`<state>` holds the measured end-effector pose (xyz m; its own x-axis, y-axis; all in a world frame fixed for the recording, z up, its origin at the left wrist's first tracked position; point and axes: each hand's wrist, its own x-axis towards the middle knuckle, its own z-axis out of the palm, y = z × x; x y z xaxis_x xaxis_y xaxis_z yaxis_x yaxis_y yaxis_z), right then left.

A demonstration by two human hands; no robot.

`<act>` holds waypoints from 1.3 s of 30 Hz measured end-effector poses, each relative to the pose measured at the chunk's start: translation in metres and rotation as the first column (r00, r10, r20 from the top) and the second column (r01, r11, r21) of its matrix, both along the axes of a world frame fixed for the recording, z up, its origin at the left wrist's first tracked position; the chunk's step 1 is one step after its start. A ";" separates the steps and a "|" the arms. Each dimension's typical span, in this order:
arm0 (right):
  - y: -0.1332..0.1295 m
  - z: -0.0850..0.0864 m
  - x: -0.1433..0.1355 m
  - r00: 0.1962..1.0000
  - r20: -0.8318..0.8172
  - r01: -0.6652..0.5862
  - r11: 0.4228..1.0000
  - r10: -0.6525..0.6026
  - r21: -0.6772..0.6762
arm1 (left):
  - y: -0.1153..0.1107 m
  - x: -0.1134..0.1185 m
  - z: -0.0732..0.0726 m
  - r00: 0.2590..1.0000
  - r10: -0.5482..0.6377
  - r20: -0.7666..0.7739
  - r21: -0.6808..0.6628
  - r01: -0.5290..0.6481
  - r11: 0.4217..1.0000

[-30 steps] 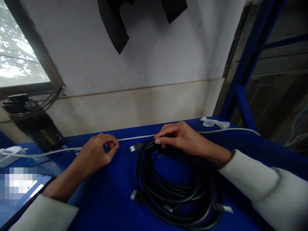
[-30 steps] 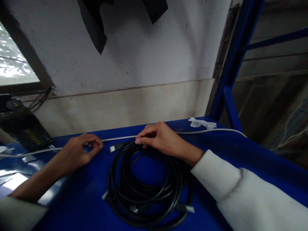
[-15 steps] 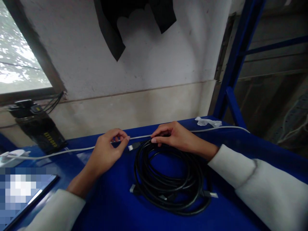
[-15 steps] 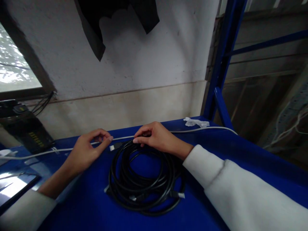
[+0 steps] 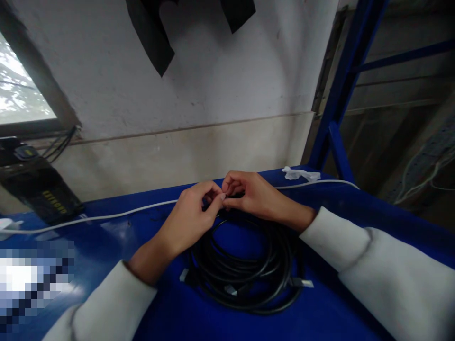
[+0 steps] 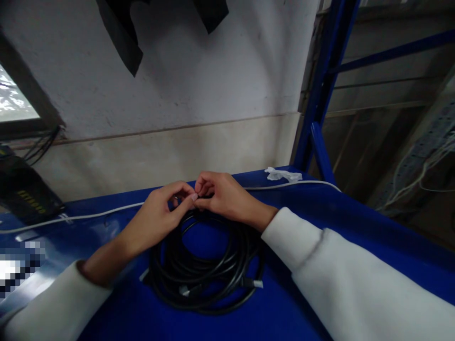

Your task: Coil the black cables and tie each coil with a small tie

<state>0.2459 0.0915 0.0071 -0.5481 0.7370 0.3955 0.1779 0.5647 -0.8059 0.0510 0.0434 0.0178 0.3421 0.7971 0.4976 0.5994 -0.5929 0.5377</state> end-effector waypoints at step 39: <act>-0.007 0.004 0.005 0.993 0.101 -0.063 0.998 0.060 0.028 | -0.004 -0.005 -0.014 0.999 -0.026 0.034 0.077 0.024 0.997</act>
<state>0.2507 0.0843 0.0114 -0.6299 0.6888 0.3588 0.2209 0.6018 -0.7675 0.0464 0.0391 0.0036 0.3426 0.7474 0.5693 0.5652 -0.6480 0.5106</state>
